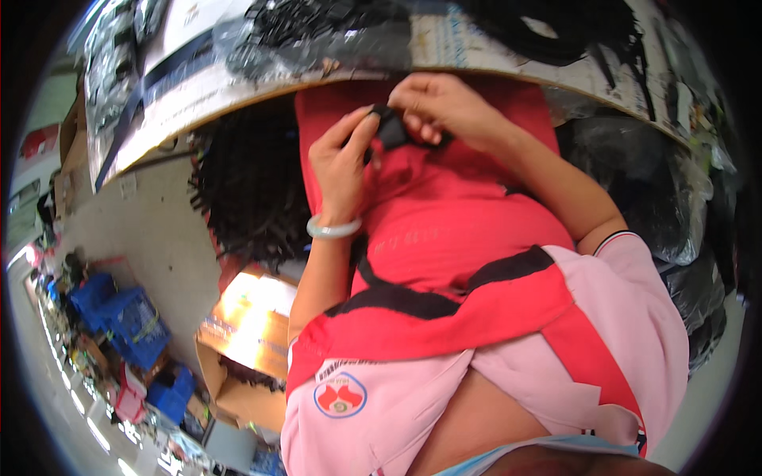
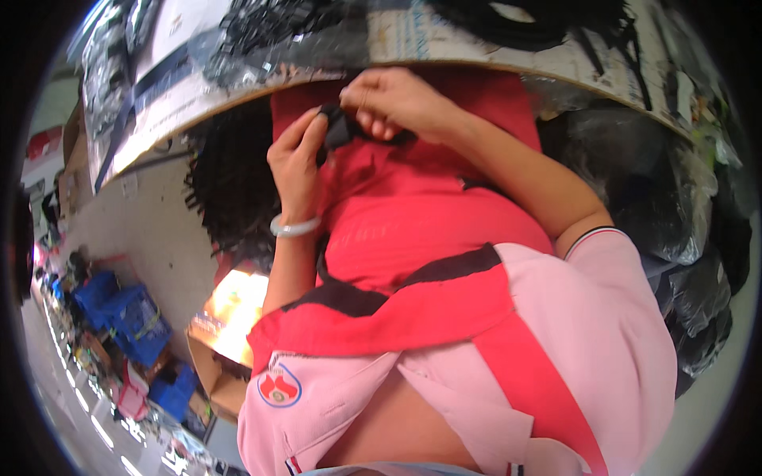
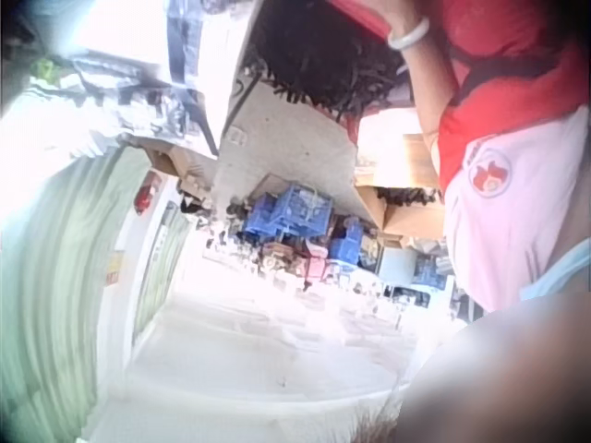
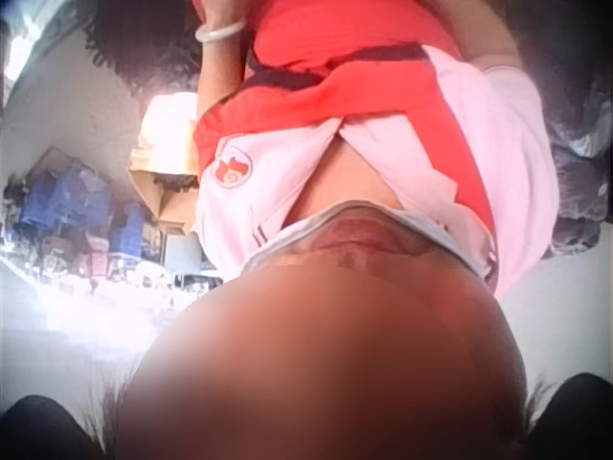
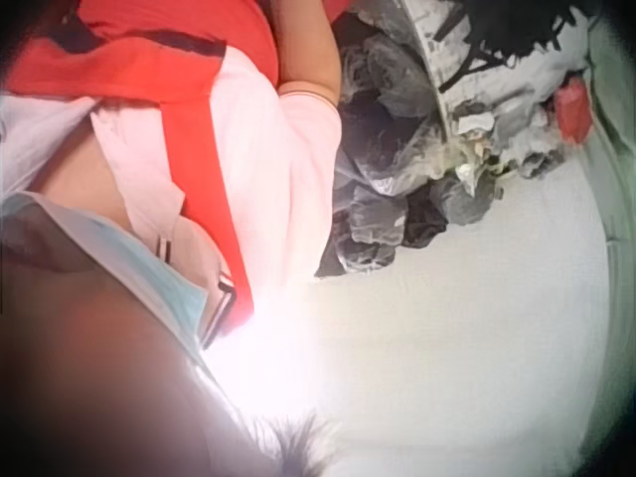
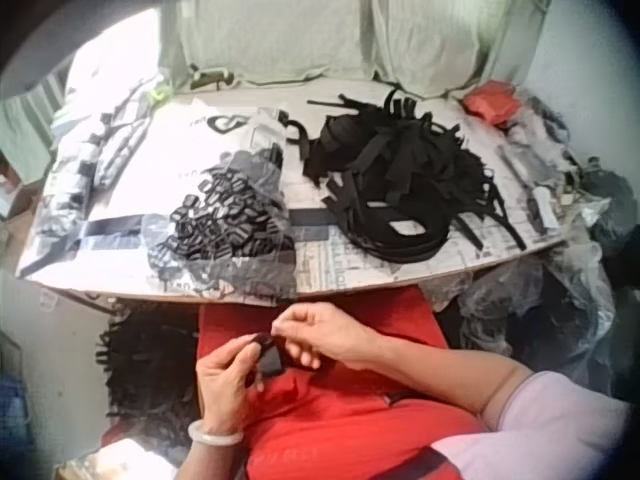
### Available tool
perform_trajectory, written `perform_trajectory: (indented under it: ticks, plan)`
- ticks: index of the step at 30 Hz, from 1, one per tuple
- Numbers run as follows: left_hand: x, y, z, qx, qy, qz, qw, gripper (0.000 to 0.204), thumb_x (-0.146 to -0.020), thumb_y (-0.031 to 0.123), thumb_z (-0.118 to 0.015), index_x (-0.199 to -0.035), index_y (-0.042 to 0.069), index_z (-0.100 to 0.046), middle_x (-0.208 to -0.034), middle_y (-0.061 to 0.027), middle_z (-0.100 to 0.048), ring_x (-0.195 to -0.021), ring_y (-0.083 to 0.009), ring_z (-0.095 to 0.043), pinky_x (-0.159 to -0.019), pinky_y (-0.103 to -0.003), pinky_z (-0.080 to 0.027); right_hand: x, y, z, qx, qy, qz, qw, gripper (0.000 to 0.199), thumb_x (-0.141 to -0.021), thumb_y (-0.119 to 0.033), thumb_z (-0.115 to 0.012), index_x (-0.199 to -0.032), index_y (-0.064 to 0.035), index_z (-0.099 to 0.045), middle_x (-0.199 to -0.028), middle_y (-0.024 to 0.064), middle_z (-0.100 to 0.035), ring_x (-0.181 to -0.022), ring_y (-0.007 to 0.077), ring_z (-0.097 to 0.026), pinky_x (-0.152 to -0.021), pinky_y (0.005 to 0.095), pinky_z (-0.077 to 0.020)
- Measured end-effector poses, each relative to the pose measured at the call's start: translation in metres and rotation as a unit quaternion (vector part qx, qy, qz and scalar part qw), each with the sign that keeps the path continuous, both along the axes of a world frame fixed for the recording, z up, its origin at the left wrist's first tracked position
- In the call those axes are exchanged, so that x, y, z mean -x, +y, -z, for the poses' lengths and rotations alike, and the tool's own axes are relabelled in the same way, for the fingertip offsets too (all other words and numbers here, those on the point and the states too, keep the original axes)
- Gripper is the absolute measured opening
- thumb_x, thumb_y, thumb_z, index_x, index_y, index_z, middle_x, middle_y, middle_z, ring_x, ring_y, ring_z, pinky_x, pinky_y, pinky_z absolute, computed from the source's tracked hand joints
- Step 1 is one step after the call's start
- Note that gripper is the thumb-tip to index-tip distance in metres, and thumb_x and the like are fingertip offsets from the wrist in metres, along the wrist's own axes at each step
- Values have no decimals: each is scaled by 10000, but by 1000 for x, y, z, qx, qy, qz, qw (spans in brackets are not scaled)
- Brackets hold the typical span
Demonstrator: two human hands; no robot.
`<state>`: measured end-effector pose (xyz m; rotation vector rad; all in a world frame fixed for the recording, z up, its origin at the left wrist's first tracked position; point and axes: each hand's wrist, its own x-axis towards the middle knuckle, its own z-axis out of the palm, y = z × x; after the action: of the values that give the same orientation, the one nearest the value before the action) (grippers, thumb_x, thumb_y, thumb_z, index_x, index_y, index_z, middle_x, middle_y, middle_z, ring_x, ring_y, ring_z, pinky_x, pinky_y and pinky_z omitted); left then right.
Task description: The person is assembling or inspecting black nylon straps and plastic buckles at a manufacturing workstation.
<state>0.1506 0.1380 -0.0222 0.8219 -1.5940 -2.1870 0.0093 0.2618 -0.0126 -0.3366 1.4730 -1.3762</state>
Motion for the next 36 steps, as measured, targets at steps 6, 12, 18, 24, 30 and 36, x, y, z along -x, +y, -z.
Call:
perform_trajectory:
  ticks: [6,12,18,24,30,36]
  plan:
    - [-27,-19,-27,39,-36,121,991,119,-885,16,-591,-945,-44,-676,-704,9,-555,-560,-51,-481,-486,-196,-356,6,2,-1,39,33,-42,998,227,-912,-251,-628,-815,-46,-611,-650,1,-571,-503,57,-500,-464,195,-411]
    - [-131,-96,-56,127,-119,5,985,119,-845,44,-614,-916,-32,-673,-733,-24,-590,-454,-49,-424,-401,-187,-283,87,16,-19,-38,599,64,797,218,-858,-275,-640,-864,-57,-655,-767,115,-622,-697,279,-614,-631,362,-489]
    - [-157,-137,15,-49,-15,-348,936,216,-923,78,-596,-1132,26,-603,-941,-83,-665,-737,-133,-615,-669,-260,-499,144,26,-19,-96,792,115,592,149,-861,-203,-649,-842,-55,-634,-818,75,-627,-689,219,-590,-608,328,-472]
    - [-105,-92,64,-305,74,-151,937,448,-864,-129,-486,-1305,-87,-424,-1279,-232,-514,-1235,-331,-484,-1097,-398,-383,120,22,-5,-260,759,0,597,218,-808,-283,-681,-806,-65,-667,-926,48,-578,-953,245,-541,-795,369,-462]
    - [-43,-43,28,-190,41,-10,981,324,-949,-9,-485,-1271,-32,-473,-1191,-182,-575,-986,-270,-645,-828,-335,-569,90,41,-14,-130,689,56,711,166,-809,-215,-662,-866,-59,-659,-916,52,-603,-896,265,-567,-796,362,-466]
    - [-10,-14,5,-126,101,73,984,392,-967,41,-485,-1341,-18,-383,-1079,-211,-628,-890,-283,-674,-725,-327,-585,31,45,-45,6,340,8,940,148,-907,-136,-610,-968,-2,-625,-775,-31,-555,-725,45,-489,-650,215,-407]
